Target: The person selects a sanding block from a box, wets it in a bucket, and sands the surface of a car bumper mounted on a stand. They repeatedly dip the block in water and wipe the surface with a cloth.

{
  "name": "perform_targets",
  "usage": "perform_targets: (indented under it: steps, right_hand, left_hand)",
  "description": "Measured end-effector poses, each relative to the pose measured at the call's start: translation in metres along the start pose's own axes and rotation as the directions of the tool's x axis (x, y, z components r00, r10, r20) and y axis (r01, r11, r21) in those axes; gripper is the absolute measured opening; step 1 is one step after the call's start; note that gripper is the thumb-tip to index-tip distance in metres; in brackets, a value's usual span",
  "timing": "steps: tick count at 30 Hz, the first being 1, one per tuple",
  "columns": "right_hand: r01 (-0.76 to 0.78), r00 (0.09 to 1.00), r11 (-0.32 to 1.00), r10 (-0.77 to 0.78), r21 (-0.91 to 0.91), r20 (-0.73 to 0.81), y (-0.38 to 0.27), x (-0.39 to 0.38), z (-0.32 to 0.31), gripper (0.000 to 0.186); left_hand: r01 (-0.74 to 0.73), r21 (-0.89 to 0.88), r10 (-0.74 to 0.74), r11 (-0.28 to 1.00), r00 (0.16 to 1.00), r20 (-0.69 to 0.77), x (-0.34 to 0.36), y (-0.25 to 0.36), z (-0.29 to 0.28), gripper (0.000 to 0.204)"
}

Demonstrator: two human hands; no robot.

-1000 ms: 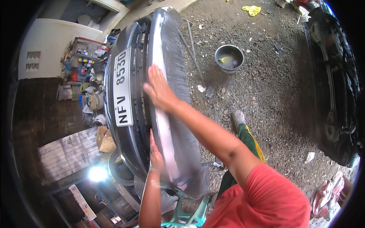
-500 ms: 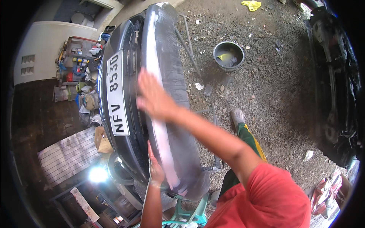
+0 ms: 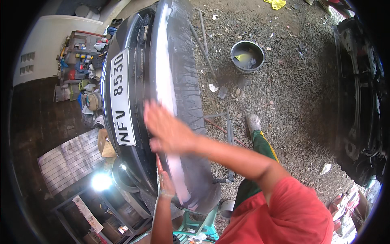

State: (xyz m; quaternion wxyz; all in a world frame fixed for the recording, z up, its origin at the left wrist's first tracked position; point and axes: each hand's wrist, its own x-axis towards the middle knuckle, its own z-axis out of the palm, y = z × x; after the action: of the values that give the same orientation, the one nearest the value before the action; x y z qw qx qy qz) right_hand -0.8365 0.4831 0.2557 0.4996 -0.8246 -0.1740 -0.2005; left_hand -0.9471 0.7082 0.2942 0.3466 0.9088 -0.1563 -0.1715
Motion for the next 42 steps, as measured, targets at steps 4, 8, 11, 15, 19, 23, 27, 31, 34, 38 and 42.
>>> perform_targets:
  steps: [4,8,11,15,19,23,27,31,34,38,42]
  right_hand:
    - [0.18,0.961,0.981,-0.16,-0.07,0.226,0.003,-0.01,-0.001,0.093]
    - [-0.075,0.962,0.997,0.071,-0.004,-0.265,0.1,0.101,-0.064,0.082]
    - [-0.096,0.972,0.995,0.092,-0.012,-0.217,0.083,0.09,-0.045,0.082]
    - [0.177,0.977,0.982,-0.166,-0.073,0.133,0.01,-0.001,-0.001,0.092]
    - [0.067,0.993,0.998,-0.067,-0.005,-0.1,0.062,0.057,-0.037,0.091]
    - [-0.102,0.966,0.993,0.087,-0.051,-0.244,0.101,0.099,-0.056,0.086]
    - [0.101,0.995,0.994,-0.101,0.029,-0.01,0.015,-0.003,0.0,0.09]
    - [0.177,0.982,0.982,-0.181,0.073,0.047,0.024,-0.016,-0.007,0.086]
    - [-0.088,0.98,0.996,0.089,0.014,-0.177,0.094,0.066,-0.043,0.083]
    - [-0.245,0.928,0.955,0.281,0.167,-0.246,0.077,0.078,-0.037,0.083]
    - [-0.09,0.991,0.963,0.111,0.255,-0.07,-0.046,-0.06,0.037,0.092]
  left_hand:
    - [0.017,0.02,-0.017,1.0,1.0,-0.008,-0.005,0.001,-0.002,0.073]
    - [-0.027,0.056,0.025,0.998,0.999,0.029,0.014,0.009,-0.002,0.073]
    - [-0.002,0.065,0.001,0.998,1.0,0.017,0.008,0.007,-0.002,0.073]
    - [0.038,0.068,-0.038,0.997,0.999,-0.006,-0.006,0.007,-0.004,0.073]
    - [0.029,0.091,-0.029,0.995,1.0,-0.004,0.001,0.009,-0.005,0.073]
    - [0.008,0.115,-0.009,0.993,1.0,0.007,0.012,0.012,-0.003,0.073]
    - [0.035,0.091,-0.034,0.995,0.999,-0.018,-0.001,0.009,-0.002,0.073]
    - [0.044,0.07,-0.042,0.997,0.999,-0.029,-0.005,0.009,-0.003,0.074]
    - [0.018,0.059,-0.017,0.998,1.0,-0.016,0.008,0.008,0.001,0.074]
    - [-0.027,0.083,0.027,0.996,1.0,0.003,0.012,0.01,-0.003,0.071]
    - [0.027,0.081,-0.026,0.996,1.0,-0.006,-0.001,0.012,-0.003,0.072]
